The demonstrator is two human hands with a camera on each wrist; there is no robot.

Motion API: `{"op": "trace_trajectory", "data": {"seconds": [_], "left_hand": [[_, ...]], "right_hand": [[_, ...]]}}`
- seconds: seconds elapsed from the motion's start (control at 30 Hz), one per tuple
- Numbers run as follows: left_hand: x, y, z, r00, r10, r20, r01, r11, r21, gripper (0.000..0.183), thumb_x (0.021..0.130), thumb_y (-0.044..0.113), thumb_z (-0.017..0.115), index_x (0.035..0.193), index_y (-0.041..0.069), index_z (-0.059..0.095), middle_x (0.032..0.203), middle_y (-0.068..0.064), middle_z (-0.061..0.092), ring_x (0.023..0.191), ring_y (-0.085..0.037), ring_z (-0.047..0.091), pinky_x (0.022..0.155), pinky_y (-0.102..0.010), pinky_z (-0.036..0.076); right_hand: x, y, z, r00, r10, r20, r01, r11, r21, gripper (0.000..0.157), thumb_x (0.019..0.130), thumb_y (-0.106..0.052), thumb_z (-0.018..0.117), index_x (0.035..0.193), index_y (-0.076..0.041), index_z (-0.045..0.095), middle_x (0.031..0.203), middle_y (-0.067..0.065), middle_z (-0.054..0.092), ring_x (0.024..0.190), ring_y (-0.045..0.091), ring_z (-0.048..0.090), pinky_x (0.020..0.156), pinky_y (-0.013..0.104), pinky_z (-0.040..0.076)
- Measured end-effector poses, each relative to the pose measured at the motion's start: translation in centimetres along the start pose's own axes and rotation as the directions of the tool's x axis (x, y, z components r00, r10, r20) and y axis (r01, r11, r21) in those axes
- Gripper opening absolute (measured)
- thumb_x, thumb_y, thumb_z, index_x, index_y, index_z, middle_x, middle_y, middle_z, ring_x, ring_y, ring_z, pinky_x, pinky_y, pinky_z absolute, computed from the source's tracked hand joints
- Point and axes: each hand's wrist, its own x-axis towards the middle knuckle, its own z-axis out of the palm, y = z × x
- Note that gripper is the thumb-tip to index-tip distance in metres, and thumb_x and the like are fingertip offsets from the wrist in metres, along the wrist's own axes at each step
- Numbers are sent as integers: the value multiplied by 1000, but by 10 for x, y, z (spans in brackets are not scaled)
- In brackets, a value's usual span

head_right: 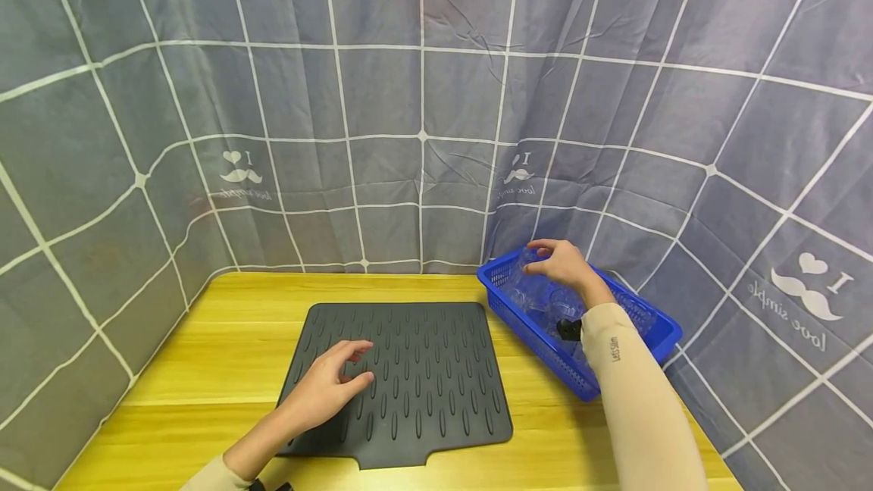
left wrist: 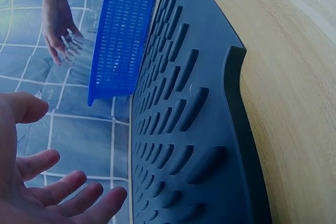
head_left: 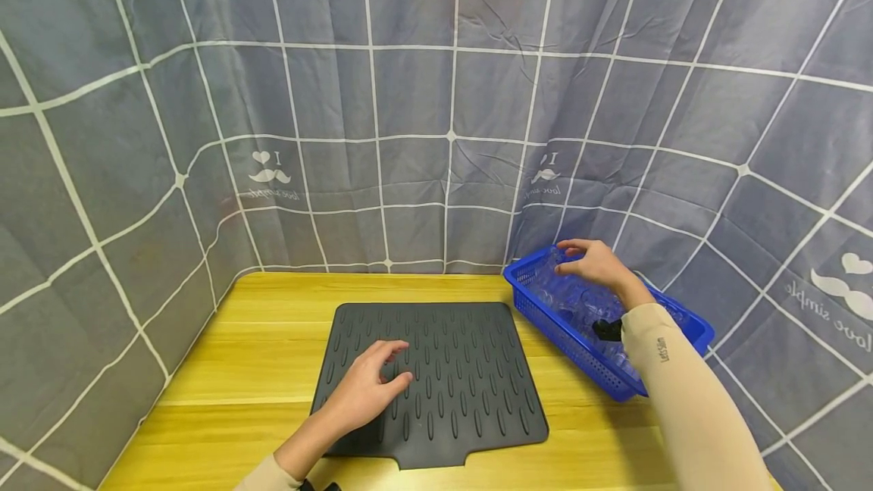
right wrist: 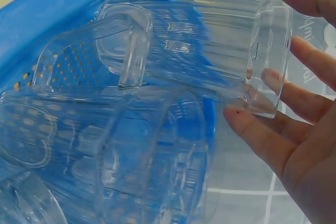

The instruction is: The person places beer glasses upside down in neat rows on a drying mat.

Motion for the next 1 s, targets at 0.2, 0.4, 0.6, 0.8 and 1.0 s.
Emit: {"op": "trace_trajectory", "data": {"seconds": [0.2, 0.4, 0.6, 0.8, 1.0], "left_hand": [[0, 1, 1, 1000, 2, 6, -2, 1000, 1, 52, 86, 55, 55, 131, 29, 47, 122, 10, 50, 100, -10, 52, 67, -25, 45], [0, 2, 1, 1000, 4, 20, -4, 1000, 16, 52, 87, 54, 55, 131, 30, 46, 121, 10, 50, 84, -7, 50, 64, -24, 42], [0, 4, 1, 999, 7, 34, -8, 1000, 22, 51, 87, 53, 55, 132, 30, 46, 123, 8, 50, 82, -8, 50, 66, -27, 42], [-1, 4, 0, 999, 14, 50, -15, 1000, 27, 52, 86, 53, 55, 131, 29, 47, 126, 4, 50, 103, -13, 52, 73, -33, 46], [-1, 4, 0, 996, 7, 94, -11, 999, 38, 53, 86, 54, 54, 133, 31, 45, 129, 6, 47, 115, -17, 50, 87, -44, 45]], "right_hand": [[-5, -6, -8, 1000, -12, -13, 12, 999, 34, 60, 78, -26, 73, 132, -12, 51, 129, 20, 50, 115, 38, 49, 89, 50, 43], [-11, -14, -17, 999, -25, -22, 27, 996, 80, 61, 80, -26, 72, 134, -12, 48, 134, 19, 47, 119, 37, 47, 91, 52, 42], [-15, -20, -23, 998, -54, -32, 58, 990, 131, 63, 80, -26, 73, 135, -12, 47, 134, 20, 46, 117, 36, 50, 91, 52, 42], [-18, -26, -26, 997, -53, -58, 63, 983, 172, 60, 79, -25, 74, 133, -19, 49, 133, 15, 48, 117, 31, 51, 90, 51, 43], [-27, -35, -29, 994, -86, -64, 96, 979, 182, 62, 79, -25, 74, 134, -15, 49, 132, 15, 49, 118, 35, 49, 91, 51, 43]]}}
